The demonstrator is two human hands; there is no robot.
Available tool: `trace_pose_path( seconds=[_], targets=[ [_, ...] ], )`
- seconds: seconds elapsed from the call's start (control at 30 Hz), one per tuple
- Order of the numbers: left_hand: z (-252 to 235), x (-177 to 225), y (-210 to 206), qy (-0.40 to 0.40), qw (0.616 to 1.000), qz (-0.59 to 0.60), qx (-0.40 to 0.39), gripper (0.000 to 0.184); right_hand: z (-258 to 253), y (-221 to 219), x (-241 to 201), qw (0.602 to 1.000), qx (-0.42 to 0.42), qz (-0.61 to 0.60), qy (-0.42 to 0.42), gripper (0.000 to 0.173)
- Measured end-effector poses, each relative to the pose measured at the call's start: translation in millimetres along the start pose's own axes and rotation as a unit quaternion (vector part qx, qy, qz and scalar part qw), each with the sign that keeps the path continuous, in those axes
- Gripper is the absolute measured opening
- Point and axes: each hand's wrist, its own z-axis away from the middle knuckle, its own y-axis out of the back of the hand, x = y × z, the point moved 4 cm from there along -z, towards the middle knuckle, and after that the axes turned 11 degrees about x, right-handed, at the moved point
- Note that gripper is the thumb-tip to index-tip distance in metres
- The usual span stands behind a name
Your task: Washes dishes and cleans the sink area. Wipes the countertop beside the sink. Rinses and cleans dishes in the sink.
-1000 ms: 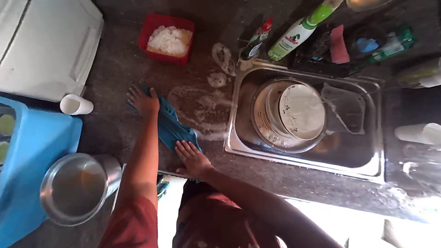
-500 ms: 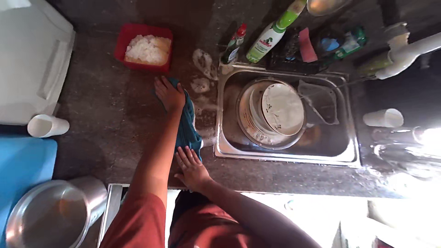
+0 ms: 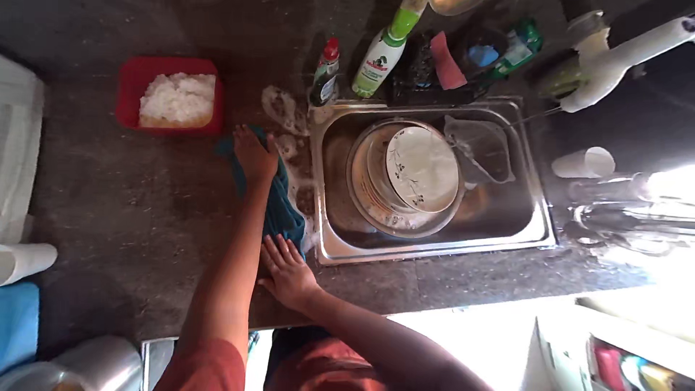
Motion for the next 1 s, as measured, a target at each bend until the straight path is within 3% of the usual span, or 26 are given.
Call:
trace_pose_path(
  seconds=[0.2, 0.47, 0.67, 1.0],
  targets=[
    [-62.7, 21.5, -10.6, 0.001, 1.0, -0.027, -0.006, 0.074, -45.7, 26.6, 16.6, 1.0, -0.008, -0.008, -0.01, 0.074],
    [-87.3, 63.9, -35.8, -0.191, 0.974, 0.02, -0.116, 0.057, -58.9, 37.1, 19.7, 0.999, -0.012, -0.023, -0.035, 0.075],
    [-60.7, 68.3, -28.7, -0.321, 0.928, 0.076, -0.173, 0.046, -46.7, 33.7, 16.7, 0.999, -0.027, -0.031, -0.029, 0.073],
    [50.6, 52.4, -16.7, -0.38, 0.892, 0.12, -0.213, 0.046, 43.2, 13.5, 21.9, 0.998, -0.052, -0.045, 0.01, 0.076]
  ],
)
